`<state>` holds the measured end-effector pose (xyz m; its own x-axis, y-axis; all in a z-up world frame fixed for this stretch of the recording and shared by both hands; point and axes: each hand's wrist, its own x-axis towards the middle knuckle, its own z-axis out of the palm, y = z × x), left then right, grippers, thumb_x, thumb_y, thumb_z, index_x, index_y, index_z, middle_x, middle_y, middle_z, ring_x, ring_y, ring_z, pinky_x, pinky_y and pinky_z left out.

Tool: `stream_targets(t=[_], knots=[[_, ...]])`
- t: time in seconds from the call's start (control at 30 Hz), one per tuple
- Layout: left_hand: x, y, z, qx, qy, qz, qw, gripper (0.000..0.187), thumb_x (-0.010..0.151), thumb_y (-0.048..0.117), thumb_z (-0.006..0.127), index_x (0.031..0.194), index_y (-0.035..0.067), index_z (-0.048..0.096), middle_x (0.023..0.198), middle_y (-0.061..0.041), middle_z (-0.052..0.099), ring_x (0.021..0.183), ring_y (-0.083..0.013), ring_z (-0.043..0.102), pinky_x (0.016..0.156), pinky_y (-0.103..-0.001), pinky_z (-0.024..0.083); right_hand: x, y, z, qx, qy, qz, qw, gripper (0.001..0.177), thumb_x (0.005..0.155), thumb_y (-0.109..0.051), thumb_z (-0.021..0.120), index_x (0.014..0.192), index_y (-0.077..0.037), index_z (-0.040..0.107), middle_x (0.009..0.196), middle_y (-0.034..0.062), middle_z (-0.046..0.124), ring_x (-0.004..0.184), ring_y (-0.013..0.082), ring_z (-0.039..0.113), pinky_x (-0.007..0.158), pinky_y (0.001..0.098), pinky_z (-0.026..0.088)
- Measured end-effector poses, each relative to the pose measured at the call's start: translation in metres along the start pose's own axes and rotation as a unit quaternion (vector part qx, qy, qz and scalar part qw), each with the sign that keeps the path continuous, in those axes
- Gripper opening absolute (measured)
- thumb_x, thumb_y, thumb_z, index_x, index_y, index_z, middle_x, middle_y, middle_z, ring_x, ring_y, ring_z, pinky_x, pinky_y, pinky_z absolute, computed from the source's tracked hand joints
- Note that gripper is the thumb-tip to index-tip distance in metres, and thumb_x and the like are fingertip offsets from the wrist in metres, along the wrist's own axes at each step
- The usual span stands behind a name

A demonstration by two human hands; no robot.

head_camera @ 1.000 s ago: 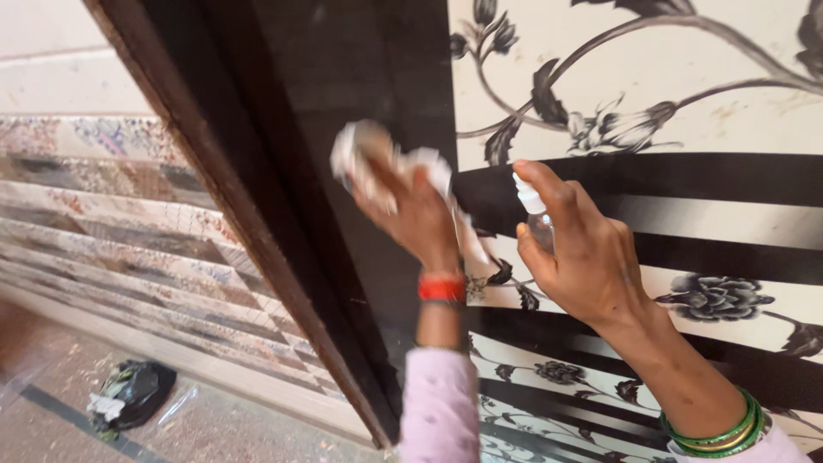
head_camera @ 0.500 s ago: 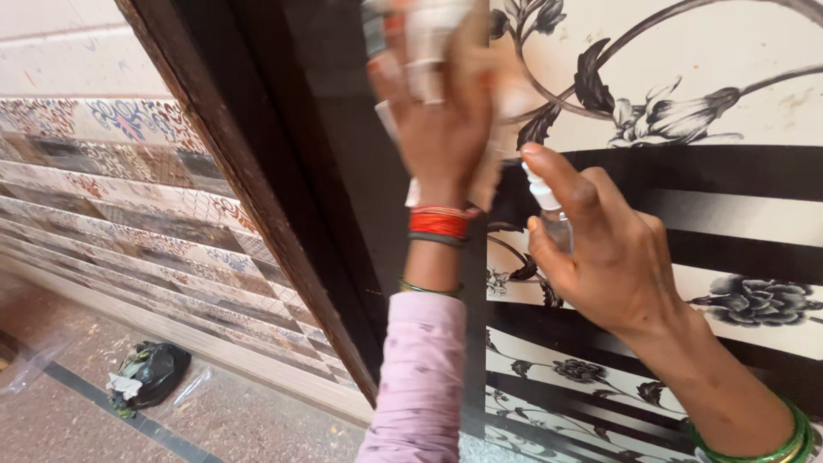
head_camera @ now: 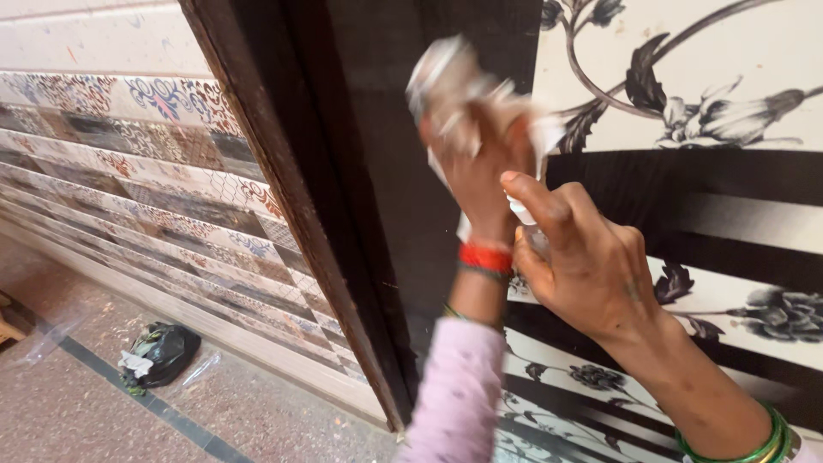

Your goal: The person repeatedly sprays a clear liquid onto a dark surface with a floral pattern and wipes it with a white cloth. The person alternates between spraying and wiping across the same area multiple times.

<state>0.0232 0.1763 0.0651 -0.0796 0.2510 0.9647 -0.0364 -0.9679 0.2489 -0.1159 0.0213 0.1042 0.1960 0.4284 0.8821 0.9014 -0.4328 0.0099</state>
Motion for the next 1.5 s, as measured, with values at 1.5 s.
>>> stream_targets(t=[1.5], knots=[[-0.160,0.166,-0.012,-0.232,-0.247,0.059,0.939,0.073,0.100,0.047,0.060,0.160,0.012,0.039,0.167,-0.004,0.039,0.158,-0.0233,0.035,0.135,-0.050,0.011,-0.230,0.153,-0.099,-0.032,0.100,0.338,0.935,0.070,0.089,-0.007,0.076,0.148,-0.012,0.036,0.092,0.0098,0.068,0.081,0.0203,0.071,0.074,0.0348,0.057]])
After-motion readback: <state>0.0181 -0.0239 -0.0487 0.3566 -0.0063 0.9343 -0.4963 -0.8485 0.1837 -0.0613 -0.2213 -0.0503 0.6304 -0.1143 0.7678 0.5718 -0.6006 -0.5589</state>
